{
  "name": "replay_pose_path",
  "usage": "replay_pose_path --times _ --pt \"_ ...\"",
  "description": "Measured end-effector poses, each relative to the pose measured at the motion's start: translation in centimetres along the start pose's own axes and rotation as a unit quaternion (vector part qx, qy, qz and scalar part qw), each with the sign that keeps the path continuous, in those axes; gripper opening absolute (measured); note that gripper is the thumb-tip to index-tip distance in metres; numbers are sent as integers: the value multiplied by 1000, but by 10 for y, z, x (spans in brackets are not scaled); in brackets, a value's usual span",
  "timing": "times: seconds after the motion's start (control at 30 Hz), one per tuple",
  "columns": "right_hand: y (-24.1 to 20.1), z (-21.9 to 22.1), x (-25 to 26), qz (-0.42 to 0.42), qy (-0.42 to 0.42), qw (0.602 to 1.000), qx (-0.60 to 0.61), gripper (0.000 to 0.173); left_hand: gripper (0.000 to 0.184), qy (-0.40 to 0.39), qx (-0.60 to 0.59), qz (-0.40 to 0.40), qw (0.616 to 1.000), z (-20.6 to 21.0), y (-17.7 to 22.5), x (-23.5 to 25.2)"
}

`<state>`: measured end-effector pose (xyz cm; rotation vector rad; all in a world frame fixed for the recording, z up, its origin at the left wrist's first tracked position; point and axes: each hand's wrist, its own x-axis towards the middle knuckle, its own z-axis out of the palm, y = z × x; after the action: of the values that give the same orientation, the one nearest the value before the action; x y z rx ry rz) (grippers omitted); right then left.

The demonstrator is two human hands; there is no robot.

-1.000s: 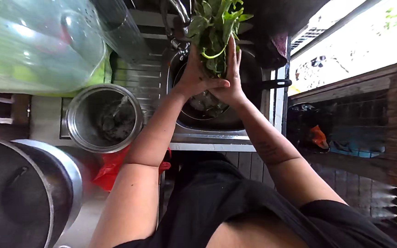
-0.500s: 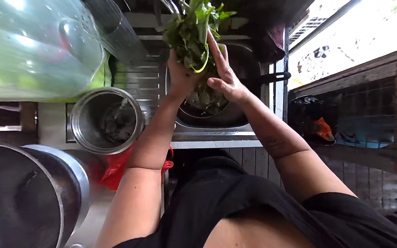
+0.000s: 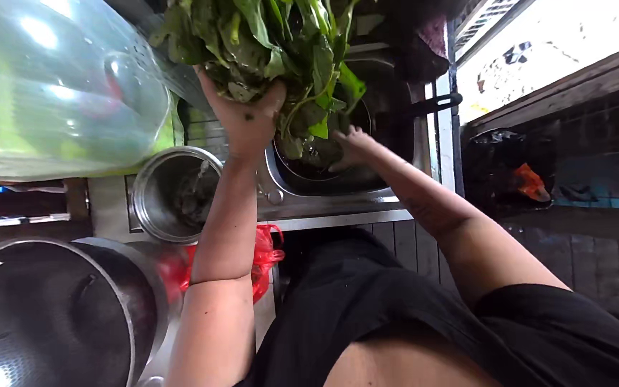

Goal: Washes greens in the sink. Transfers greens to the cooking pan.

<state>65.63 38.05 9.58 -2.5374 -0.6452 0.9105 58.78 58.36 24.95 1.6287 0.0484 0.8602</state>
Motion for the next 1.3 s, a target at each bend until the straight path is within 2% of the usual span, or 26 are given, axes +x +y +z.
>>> replay_pose_path --times 0.03,0.07,0.13,0.2,0.23,0.3,0.33,0.4,0.47,0.57,0.6,0.67,0.77,0.83,0.97,1.0,1.07,1.17,1.23,1.3 --pt "-3 16 1 7 -25 999 -36 92 98 3 -2 10 1000 -1 -1 1" --pt "-5 27 2 6 -35 998 -50 73 99 9 0 21 1000 -2 -2 3" --pt "-12 23 2 -13 -71 996 -45 48 101 23 16 19 999 -2 2 6" --pt "-14 -1 5 -25 -95 995 -15 40 98 33 20 24 999 -3 5 9" --pt "-9 -11 13 -27 -64 998 7 38 97 36 14 24 999 -4 6 10" --pt "-8 -33 26 -1 7 1000 17 51 96 44 8 21 999 -6 5 12" --pt "-14 -43 31 22 16 999 20 65 97 47 10 18 999 -6 5 13" --pt "-24 -38 46 61 49 995 67 85 98 55 15 13 998 -5 7 14" --pt "-37 -11 59 52 83 991 96 84 98 55 17 19 998 -4 8 16" --pt "-45 28 85 20 78 997 10 89 94 44 25 29 998 -2 10 16" --pt "-43 30 87 7 86 996 -10 88 92 41 26 33 998 -1 10 16" --pt "-34 18 81 -29 104 994 -12 73 90 34 22 39 998 0 11 15" --pt "-11 -10 78 -18 90 991 94 52 90 38 16 37 998 -1 11 14" --pt "-3 -39 74 -45 65 988 135 51 94 43 16 32 998 -2 9 15" --pt "-16 -95 34 -73 79 970 218 43 91 47 35 30 998 -5 7 18" --pt "-19 -105 27 -74 74 972 211 42 91 47 42 29 998 -5 7 19" --pt "-20 -117 17 -63 36 991 113 42 92 46 53 30 997 -5 7 21" --pt "-34 -98 7 51 -77 992 -84 37 93 44 54 31 997 -4 11 22" --pt "-44 -59 -2 92 -139 981 -104 46 96 43 51 34 997 -4 13 20" --pt "-28 -6 2 56 -120 989 -72 49 96 45 49 30 997 -4 16 18"
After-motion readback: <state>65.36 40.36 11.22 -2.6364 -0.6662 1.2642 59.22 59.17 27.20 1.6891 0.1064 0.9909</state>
